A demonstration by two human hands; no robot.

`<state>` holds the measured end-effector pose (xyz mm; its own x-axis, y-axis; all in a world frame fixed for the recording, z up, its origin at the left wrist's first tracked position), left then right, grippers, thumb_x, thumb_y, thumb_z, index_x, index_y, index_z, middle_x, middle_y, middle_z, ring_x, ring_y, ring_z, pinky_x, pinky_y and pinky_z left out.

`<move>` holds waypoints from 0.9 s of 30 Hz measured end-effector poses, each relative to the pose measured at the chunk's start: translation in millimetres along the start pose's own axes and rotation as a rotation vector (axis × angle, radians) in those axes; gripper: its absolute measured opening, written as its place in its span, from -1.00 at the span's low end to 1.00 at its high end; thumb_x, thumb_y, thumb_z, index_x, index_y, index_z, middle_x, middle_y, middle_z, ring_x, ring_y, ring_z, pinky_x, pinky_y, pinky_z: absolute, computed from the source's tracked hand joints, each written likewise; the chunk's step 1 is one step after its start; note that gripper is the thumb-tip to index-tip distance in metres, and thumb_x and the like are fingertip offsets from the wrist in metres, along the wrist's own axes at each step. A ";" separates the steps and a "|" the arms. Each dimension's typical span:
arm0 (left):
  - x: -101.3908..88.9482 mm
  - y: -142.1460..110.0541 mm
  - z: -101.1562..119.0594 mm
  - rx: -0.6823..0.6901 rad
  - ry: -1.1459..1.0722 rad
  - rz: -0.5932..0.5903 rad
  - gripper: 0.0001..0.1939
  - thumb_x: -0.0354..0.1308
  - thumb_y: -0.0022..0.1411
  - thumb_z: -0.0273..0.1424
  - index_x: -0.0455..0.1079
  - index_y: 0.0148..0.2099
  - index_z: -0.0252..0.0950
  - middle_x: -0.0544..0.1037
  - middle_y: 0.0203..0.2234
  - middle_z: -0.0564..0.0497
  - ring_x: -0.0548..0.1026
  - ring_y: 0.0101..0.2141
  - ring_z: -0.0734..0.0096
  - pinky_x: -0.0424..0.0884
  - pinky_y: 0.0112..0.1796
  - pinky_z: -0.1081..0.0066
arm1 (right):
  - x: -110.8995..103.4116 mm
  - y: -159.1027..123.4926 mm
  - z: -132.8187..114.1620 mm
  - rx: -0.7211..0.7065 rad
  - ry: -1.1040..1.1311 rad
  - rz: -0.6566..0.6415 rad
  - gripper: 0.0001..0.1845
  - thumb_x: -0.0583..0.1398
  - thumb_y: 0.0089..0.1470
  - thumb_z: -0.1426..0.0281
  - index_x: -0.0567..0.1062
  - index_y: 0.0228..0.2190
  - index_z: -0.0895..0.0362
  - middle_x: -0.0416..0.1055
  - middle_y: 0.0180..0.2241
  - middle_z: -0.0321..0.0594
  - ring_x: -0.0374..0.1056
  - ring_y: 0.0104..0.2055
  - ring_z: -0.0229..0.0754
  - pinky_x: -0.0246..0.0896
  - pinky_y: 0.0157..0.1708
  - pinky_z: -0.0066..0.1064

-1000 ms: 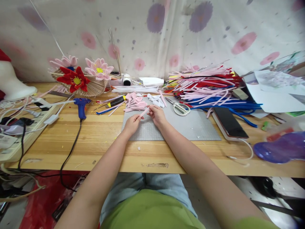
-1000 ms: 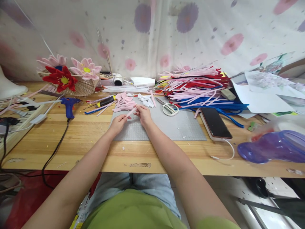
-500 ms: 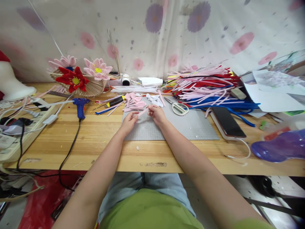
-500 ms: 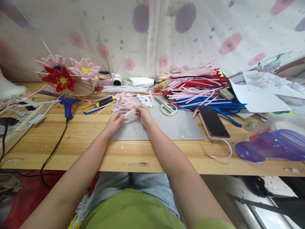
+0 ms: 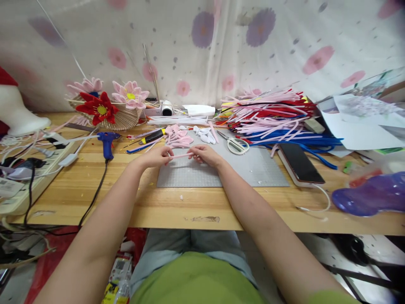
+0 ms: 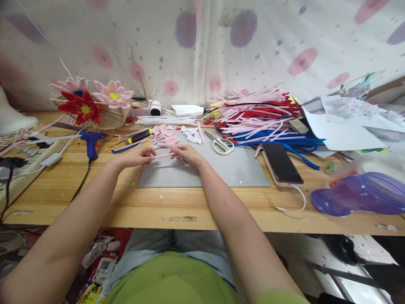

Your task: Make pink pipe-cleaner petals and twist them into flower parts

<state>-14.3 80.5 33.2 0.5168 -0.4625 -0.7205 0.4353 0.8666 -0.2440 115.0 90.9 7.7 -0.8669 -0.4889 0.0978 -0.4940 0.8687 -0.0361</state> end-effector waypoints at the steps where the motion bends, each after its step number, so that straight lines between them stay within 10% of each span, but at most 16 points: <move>1: -3.1 1.2 0.3 -0.005 0.009 0.004 -0.86 0.09 0.02 -0.34 0.31 -0.34 -0.27 0.44 -0.63 0.06 0.38 -0.57 0.40 0.22 -0.50 0.43 | 2.8 0.2 0.9 0.003 -0.055 -0.016 -0.67 0.27 -0.21 0.18 0.49 -0.49 0.21 0.44 -0.59 -0.28 0.12 -0.69 -0.47 -0.08 -0.75 -0.63; 3: -24.5 0.6 10.0 0.044 0.057 0.192 -0.86 0.10 0.01 -0.38 0.33 -0.30 -0.26 0.49 -0.52 0.00 0.44 -0.44 0.34 0.29 -0.37 0.37 | 9.4 1.0 4.2 0.015 -0.158 -0.042 -0.74 0.31 -0.26 0.27 0.46 -0.54 0.21 0.43 -0.62 -0.30 0.16 -0.69 -0.45 -0.06 -0.76 -0.63; 6: -70.2 -32.2 35.1 0.149 0.153 0.839 -0.76 0.09 0.03 -0.43 0.32 -0.18 -0.27 0.46 -0.22 -0.10 0.38 -0.14 0.24 0.24 -0.11 0.30 | 13.9 4.2 7.5 0.007 -0.194 -0.005 -0.79 0.27 -0.20 0.31 0.41 -0.57 0.20 0.43 -0.64 -0.30 0.21 -0.70 -0.42 -0.06 -0.78 -0.63; 9: -64.7 -63.9 36.7 0.115 0.073 1.197 -0.83 -0.03 0.16 -0.39 0.30 -0.19 -0.30 0.42 -0.21 -0.14 0.35 -0.13 0.27 0.22 -0.07 0.30 | 3.4 8.0 6.6 -0.036 -0.117 0.166 -0.82 0.23 -0.13 0.33 0.36 -0.55 0.17 0.43 -0.64 -0.33 0.18 -0.71 -0.44 -0.03 -0.77 -0.63; 15: 10.2 -13.4 1.5 -0.025 -0.348 0.731 -0.69 -0.04 0.18 -0.16 0.33 -0.36 -0.29 0.44 -0.52 0.00 0.39 -0.49 0.43 0.29 -0.39 0.42 | -10.0 4.5 1.7 -0.113 0.043 0.395 -0.81 0.23 -0.13 0.31 0.35 -0.48 0.15 0.46 -0.57 -0.34 0.24 -0.65 -0.43 0.05 -0.72 -0.63; 21: 9.8 -3.6 -20.1 0.070 -0.789 0.776 -0.79 0.16 -0.01 -0.26 0.36 -0.43 -0.32 0.42 -0.57 0.07 0.34 -0.55 0.52 0.28 -0.52 0.52 | 28.9 6.2 9.4 -0.020 -0.259 0.151 -0.89 0.17 -0.06 0.37 0.39 -0.47 0.16 0.46 -0.53 -0.31 0.27 -0.60 -0.42 0.09 -0.66 -0.64; 27: 11.1 -5.3 -21.5 0.068 -0.801 0.762 -0.82 0.17 -0.01 -0.31 0.41 -0.49 -0.34 0.42 -0.64 0.09 0.31 -0.61 0.57 0.23 -0.57 0.55 | 28.4 7.6 6.1 -0.038 -0.380 0.225 -0.92 0.12 -0.04 0.38 0.31 -0.47 0.13 0.45 -0.53 -0.32 0.35 -0.54 -0.36 0.16 -0.60 -0.59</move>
<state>-26.7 74.8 12.5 0.9833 0.1791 -0.0321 -0.1731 0.9751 0.1386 86.2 83.1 4.2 -0.9193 -0.2754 -0.2812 -0.2933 0.9558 0.0229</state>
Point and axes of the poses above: each hand's wrist, its own y-axis towards the middle knuckle, its own x-axis out of the palm, z = x × y, the point moved 10 cm from there along y, towards the middle knuckle
